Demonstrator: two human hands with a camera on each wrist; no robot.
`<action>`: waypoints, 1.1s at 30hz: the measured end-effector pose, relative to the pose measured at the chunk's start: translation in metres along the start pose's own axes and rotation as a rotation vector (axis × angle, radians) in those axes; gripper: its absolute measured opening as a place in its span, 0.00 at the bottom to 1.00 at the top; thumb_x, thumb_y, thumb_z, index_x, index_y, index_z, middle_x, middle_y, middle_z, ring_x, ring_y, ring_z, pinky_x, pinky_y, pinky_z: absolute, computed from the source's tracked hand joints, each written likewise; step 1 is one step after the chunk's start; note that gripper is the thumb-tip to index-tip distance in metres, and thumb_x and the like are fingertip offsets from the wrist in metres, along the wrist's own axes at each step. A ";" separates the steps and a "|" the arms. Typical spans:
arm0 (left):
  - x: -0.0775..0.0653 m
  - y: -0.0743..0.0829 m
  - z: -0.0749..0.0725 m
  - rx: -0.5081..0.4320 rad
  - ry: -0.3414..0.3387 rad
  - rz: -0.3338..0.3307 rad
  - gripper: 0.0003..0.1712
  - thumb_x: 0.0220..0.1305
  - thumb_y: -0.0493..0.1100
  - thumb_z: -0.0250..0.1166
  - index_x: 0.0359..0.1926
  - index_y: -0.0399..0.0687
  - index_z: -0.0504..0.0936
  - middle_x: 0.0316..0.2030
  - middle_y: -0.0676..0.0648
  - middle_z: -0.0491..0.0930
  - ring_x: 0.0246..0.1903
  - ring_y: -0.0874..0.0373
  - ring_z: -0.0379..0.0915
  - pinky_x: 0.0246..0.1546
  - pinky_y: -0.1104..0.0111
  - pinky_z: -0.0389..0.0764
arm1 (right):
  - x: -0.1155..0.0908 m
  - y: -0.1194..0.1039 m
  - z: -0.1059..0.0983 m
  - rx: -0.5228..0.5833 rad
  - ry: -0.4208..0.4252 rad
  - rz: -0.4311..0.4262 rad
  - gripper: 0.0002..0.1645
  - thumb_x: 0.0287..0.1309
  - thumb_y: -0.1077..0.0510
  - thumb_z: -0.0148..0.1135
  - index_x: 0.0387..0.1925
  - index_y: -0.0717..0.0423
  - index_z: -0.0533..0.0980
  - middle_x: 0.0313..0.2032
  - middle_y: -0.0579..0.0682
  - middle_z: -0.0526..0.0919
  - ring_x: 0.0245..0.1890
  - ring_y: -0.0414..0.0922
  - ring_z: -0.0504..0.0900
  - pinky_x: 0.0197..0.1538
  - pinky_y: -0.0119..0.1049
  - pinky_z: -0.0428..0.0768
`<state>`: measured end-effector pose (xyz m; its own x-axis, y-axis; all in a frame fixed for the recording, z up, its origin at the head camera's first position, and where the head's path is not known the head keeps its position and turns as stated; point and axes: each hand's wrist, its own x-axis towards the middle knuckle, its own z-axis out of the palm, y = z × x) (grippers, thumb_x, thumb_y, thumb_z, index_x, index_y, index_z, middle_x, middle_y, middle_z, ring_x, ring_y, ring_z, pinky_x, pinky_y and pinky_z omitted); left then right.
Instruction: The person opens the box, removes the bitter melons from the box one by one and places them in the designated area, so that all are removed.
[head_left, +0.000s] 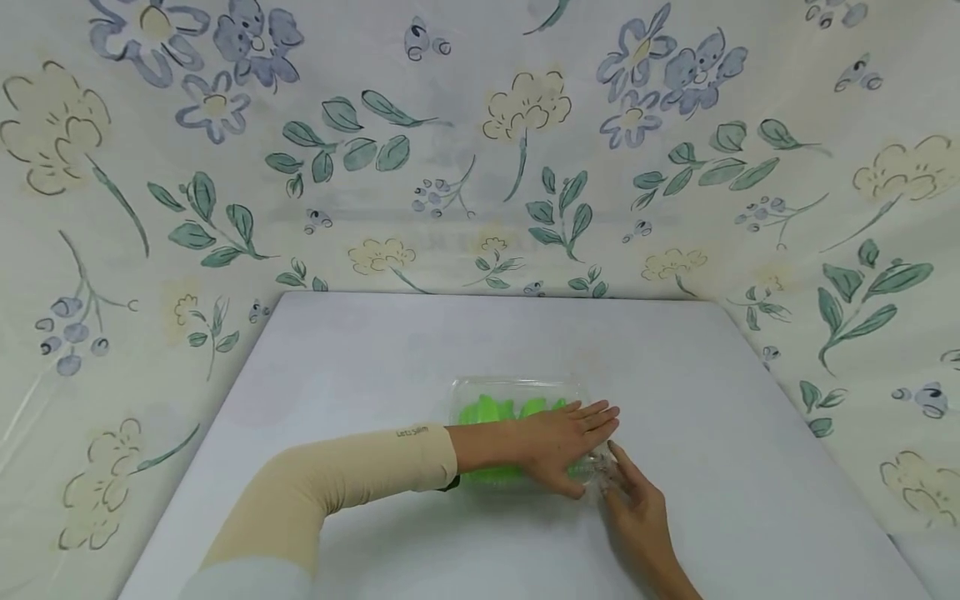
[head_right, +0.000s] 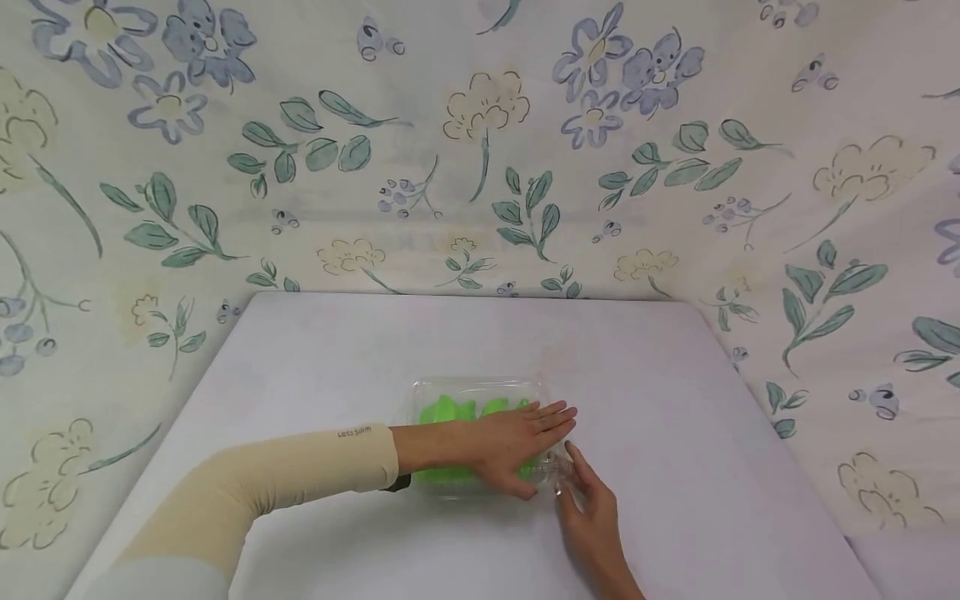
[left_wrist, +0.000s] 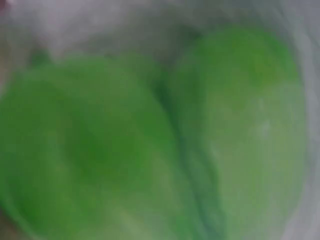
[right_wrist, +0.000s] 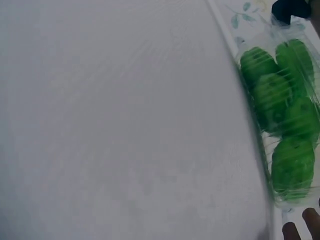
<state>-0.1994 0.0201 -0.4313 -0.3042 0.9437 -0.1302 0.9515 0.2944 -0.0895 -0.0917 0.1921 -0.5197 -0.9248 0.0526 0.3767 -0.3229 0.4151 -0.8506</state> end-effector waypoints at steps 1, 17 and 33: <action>0.000 -0.001 0.000 0.004 -0.001 0.004 0.58 0.63 0.69 0.57 0.77 0.39 0.44 0.77 0.43 0.39 0.75 0.51 0.29 0.72 0.61 0.46 | 0.000 0.000 0.000 -0.008 0.005 -0.019 0.39 0.50 0.84 0.57 0.66 0.69 0.67 0.64 0.65 0.69 0.60 0.34 0.71 0.58 0.20 0.67; -0.049 -0.022 -0.029 -0.139 0.030 -0.068 0.59 0.64 0.69 0.58 0.77 0.40 0.38 0.77 0.44 0.33 0.75 0.54 0.24 0.72 0.59 0.40 | 0.006 -0.004 -0.015 -0.111 0.033 0.038 0.24 0.58 0.75 0.61 0.55 0.59 0.79 0.55 0.51 0.81 0.59 0.28 0.71 0.60 0.19 0.64; -0.173 -0.050 -0.006 -0.384 0.211 -0.338 0.58 0.66 0.68 0.56 0.77 0.36 0.38 0.77 0.45 0.31 0.75 0.51 0.29 0.72 0.54 0.44 | 0.008 -0.006 -0.024 -0.211 0.027 0.062 0.19 0.57 0.64 0.70 0.51 0.52 0.83 0.55 0.53 0.81 0.62 0.34 0.70 0.65 0.37 0.67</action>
<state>-0.1939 -0.1571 -0.3979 -0.6175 0.7851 0.0476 0.7629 0.5830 0.2795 -0.0921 0.2115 -0.5026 -0.9349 0.1071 0.3384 -0.2139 0.5909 -0.7779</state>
